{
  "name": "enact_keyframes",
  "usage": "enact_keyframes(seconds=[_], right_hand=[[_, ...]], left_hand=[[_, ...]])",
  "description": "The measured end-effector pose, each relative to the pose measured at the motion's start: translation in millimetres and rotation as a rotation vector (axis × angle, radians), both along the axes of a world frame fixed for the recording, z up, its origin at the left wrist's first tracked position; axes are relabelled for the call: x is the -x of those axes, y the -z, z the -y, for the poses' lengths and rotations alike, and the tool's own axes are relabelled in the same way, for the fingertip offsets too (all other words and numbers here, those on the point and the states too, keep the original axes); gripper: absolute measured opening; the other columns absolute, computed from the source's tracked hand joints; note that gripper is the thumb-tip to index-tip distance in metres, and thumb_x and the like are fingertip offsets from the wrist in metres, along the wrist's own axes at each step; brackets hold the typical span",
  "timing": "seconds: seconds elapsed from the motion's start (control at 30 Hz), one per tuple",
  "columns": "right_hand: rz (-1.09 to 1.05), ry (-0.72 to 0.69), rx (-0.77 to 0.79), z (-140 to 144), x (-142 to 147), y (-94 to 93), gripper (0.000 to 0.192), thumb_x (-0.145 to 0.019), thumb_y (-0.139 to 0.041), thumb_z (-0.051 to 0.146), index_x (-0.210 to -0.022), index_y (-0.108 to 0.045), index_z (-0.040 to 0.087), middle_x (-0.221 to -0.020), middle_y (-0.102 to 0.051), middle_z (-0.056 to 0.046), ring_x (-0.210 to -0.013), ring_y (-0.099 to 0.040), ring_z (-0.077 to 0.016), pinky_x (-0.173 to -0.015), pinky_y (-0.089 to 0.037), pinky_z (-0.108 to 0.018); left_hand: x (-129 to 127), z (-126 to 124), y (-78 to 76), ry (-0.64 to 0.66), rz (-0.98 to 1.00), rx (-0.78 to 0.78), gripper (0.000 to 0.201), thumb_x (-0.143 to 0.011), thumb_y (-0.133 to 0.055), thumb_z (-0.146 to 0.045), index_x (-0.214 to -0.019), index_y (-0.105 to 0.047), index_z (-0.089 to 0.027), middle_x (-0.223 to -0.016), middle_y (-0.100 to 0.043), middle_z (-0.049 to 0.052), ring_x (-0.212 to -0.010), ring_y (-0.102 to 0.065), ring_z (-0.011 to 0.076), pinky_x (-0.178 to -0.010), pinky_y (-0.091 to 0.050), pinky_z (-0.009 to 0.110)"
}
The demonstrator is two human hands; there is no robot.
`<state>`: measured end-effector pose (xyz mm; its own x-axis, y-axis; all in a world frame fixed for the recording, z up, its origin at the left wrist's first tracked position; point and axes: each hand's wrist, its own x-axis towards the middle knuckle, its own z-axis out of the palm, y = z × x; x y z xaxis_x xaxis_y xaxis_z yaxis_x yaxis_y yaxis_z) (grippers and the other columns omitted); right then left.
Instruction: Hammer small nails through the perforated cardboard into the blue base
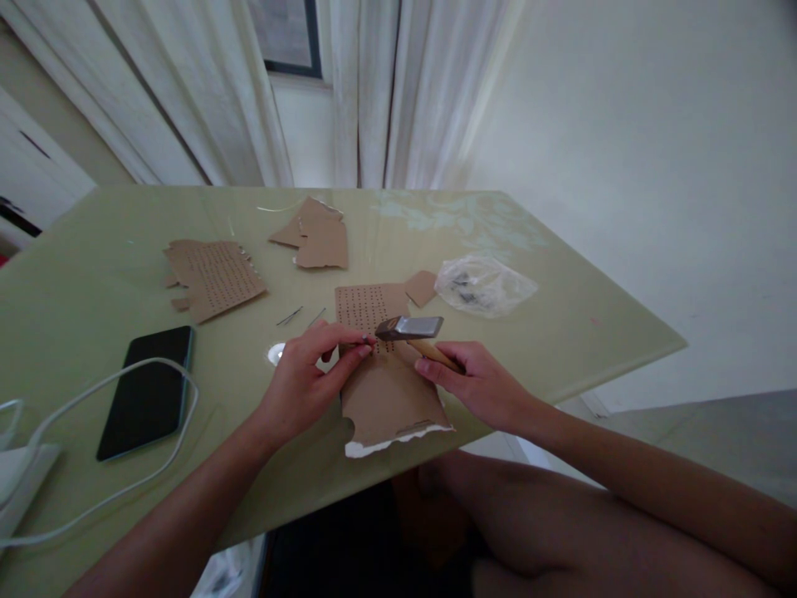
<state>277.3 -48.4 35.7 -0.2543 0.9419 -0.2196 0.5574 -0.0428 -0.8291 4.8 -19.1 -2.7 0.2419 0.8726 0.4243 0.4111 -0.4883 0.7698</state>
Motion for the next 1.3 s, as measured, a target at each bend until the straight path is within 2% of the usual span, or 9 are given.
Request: enact_keyframes(seconds=[0.27,0.37,0.57,0.67,0.83,0.97,1.07,1.2,1.3], right_hand=[[0.027,-0.029,-0.052,-1.7,2.2,-6.8,0.053,-0.101,-0.062,0.065,-0.069,-0.055,0.022,-0.067,-0.045,0.004,-0.064,-0.04,-0.014,-0.058,-0.028,-0.031],[0.085,-0.007,-0.146,-3.4,5.0,-25.5,0.052,-0.103,-0.061,0.06,-0.068,-0.052,0.023,-0.064,-0.044,0.004,-0.062,-0.04,-0.0137,-0.059,-0.028,-0.031],[0.292,-0.04,-0.352,-2.4,12.6,-80.2,0.053,-0.108,-0.06,0.054,-0.066,-0.051,0.023,-0.061,-0.049,0.002,-0.06,-0.043,-0.0146,-0.062,-0.025,-0.034],[0.363,-0.043,-0.426,2.2,16.1,-95.4,0.05,-0.109,-0.059,0.053,-0.069,-0.052,0.024,-0.062,-0.051,0.001,-0.061,-0.044,-0.0159,-0.064,-0.022,-0.036],[0.487,-0.09,-0.393,5.3,17.1,-95.4,0.052,-0.11,-0.056,0.057,-0.069,-0.053,0.024,-0.062,-0.053,-0.001,-0.06,-0.043,-0.0168,-0.066,-0.02,-0.038],[0.451,-0.066,-0.435,5.2,17.2,-95.7,0.051,-0.109,-0.059,0.055,-0.07,-0.053,0.024,-0.061,-0.051,0.0,-0.059,-0.041,-0.0165,-0.067,-0.019,-0.038],[0.471,-0.038,-0.475,6.3,20.2,-98.5,0.049,-0.11,-0.059,0.053,-0.072,-0.053,0.024,-0.061,-0.049,0.001,-0.058,-0.041,-0.0159,-0.066,-0.019,-0.037],[0.66,-0.123,-0.373,7.8,23.4,-100.5,0.047,-0.113,-0.056,0.048,-0.073,-0.056,0.022,-0.065,-0.052,0.001,-0.061,-0.043,-0.0155,-0.065,-0.021,-0.036],[0.658,-0.102,-0.405,8.8,22.6,-102.1,0.046,-0.114,-0.053,0.049,-0.077,-0.057,0.021,-0.065,-0.053,0.002,-0.062,-0.046,-0.0151,-0.065,-0.023,-0.034]], left_hand=[[0.0,0.6,-3.0,0.021,-0.032,-0.006,0.014,-0.101,-0.073,-0.034,-0.101,-0.084,-0.026,-0.094,-0.084,0.003,-0.085,-0.072,0.0213,-0.073,-0.055,0.033],[-1.7,1.4,-5.0,0.03,-0.042,-0.058,0.013,-0.101,-0.073,-0.032,-0.1,-0.084,-0.026,-0.092,-0.084,0.003,-0.084,-0.073,0.0214,-0.076,-0.056,0.034],[-4.8,0.7,-4.3,0.051,-0.068,-0.15,0.012,-0.102,-0.072,-0.028,-0.098,-0.083,-0.026,-0.094,-0.085,0.001,-0.083,-0.073,0.0206,-0.079,-0.057,0.035],[-4.9,1.0,-3.4,0.047,-0.069,-0.162,0.011,-0.103,-0.072,-0.029,-0.099,-0.082,-0.025,-0.094,-0.085,0.002,-0.083,-0.073,0.0207,-0.08,-0.056,0.036],[-4.9,3.6,-1.8,0.053,-0.086,-0.16,0.013,-0.105,-0.07,-0.03,-0.098,-0.079,-0.023,-0.094,-0.084,0.003,-0.083,-0.071,0.0215,-0.081,-0.054,0.038],[-6.3,4.4,-0.1,0.052,-0.08,-0.169,0.012,-0.105,-0.071,-0.028,-0.098,-0.079,-0.022,-0.096,-0.083,0.003,-0.085,-0.07,0.0212,-0.083,-0.053,0.039],[-7.9,4.1,0.0,0.044,-0.041,-0.153,0.01,-0.104,-0.073,-0.026,-0.101,-0.081,-0.022,-0.1,-0.081,0.005,-0.093,-0.072,0.0214,-0.086,-0.056,0.037],[-9.0,3.5,0.7,0.053,-0.015,-0.143,0.01,-0.103,-0.073,-0.023,-0.099,-0.082,-0.022,-0.103,-0.079,0.005,-0.096,-0.072,0.0199,-0.085,-0.058,0.032],[-8.7,3.2,2.5,0.054,-0.006,-0.137,0.009,-0.103,-0.074,-0.023,-0.101,-0.083,-0.022,-0.104,-0.079,0.005,-0.097,-0.073,0.0194,-0.087,-0.059,0.032]])
